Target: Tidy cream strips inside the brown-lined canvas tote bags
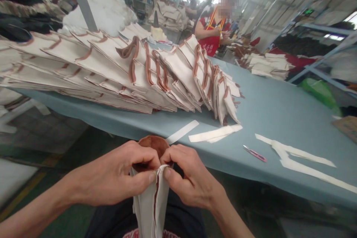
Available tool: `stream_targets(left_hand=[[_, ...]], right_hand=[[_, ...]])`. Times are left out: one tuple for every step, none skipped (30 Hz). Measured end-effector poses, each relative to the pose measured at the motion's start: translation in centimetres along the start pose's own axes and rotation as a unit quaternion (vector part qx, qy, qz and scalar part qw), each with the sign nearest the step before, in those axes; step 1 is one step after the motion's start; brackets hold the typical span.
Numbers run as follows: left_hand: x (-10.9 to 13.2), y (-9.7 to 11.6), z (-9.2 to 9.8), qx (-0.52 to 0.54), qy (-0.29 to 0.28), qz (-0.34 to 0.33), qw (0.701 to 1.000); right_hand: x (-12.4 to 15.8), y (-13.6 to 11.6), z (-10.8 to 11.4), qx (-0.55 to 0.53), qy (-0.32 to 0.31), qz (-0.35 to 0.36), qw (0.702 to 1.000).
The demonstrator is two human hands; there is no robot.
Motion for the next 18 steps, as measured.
stream_targets(left_hand=[[0.1,0.0,0.2,-0.013,0.002,-0.006,1.000],[0.2,0.0,0.3,-0.025,0.006,-0.013,1.000],[0.3,-0.1,0.5,-0.039,0.010,-0.020,0.999],[0.4,-0.1,0.6,-0.051,0.016,-0.026,0.998],[0.5,-0.2,0.7,-0.060,0.021,-0.031,0.998],[0.7,-0.2,0.9,-0.063,0.024,-0.035,0.997],[0.8,-0.3,1.0,-0.061,0.026,-0.037,0.997],[0.9,-0.3,1.0,-0.055,0.029,-0.039,0.997],[1.1,-0.4,1.1,-0.045,0.033,-0.039,0.998],[1.3,-0.5,1.0,-0.036,0.037,-0.037,0.998],[1.4,-0.6,1.0,-0.027,0.038,-0.033,0.998],[1.6,-0.7,0.9,-0.020,0.040,-0.026,0.999],[1.7,-0.9,0.7,-0.013,0.040,-0.020,0.999],[1.8,-1.1,0.6,-0.007,0.038,-0.013,0.999],[1.8,-1.3,0.4,0.000,0.035,-0.007,0.999],[1.8,-1.5,0.3,0.010,0.032,-0.002,0.999],[1.8,-1.7,0.2,0.021,0.030,0.002,0.999],[1.8,-1.8,0.1,0.035,0.025,0.005,0.999]], right_hand=[[-0.1,-0.1,0.0,-0.005,0.000,0.001,1.000],[-0.1,-0.1,0.0,-0.011,-0.001,0.001,1.000],[-0.1,-0.2,-0.1,-0.018,-0.002,0.001,1.000],[-0.1,-0.3,-0.2,-0.023,-0.002,-0.001,1.000],[-0.1,-0.3,-0.3,-0.028,0.001,-0.004,1.000],[-0.1,-0.4,-0.5,-0.030,0.008,-0.006,0.999],[-0.1,-0.4,-0.7,-0.030,0.018,-0.005,0.999],[-0.1,-0.5,-0.9,-0.027,0.025,-0.005,0.999],[-0.2,-0.5,-1.1,-0.023,0.032,-0.005,0.999],[-0.2,-0.5,-1.3,-0.021,0.036,-0.006,0.999],[-0.3,-0.5,-1.5,-0.020,0.038,-0.008,0.999],[-0.3,-0.4,-1.6,-0.022,0.039,-0.010,0.999],[-0.4,-0.3,-1.8,-0.028,0.038,-0.011,0.999],[-0.4,-0.2,-1.9,-0.037,0.036,-0.010,0.999],[-0.5,-0.1,-2.0,-0.048,0.033,-0.009,0.998],[-0.5,0.1,-2.1,-0.060,0.028,-0.009,0.998],[-0.5,0.2,-2.2,-0.074,0.023,-0.011,0.997],[-0.4,0.3,-2.4,-0.090,0.020,-0.012,0.996]])
Point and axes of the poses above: each hand's wrist, its own x-axis away from the middle knuckle, its own z-axis out of the back of the hand, y = z × x, the point moved 1 cm from there along -x, towards the middle knuckle, and after that the axes turned 7 degrees about z, right-handed, at the moved point
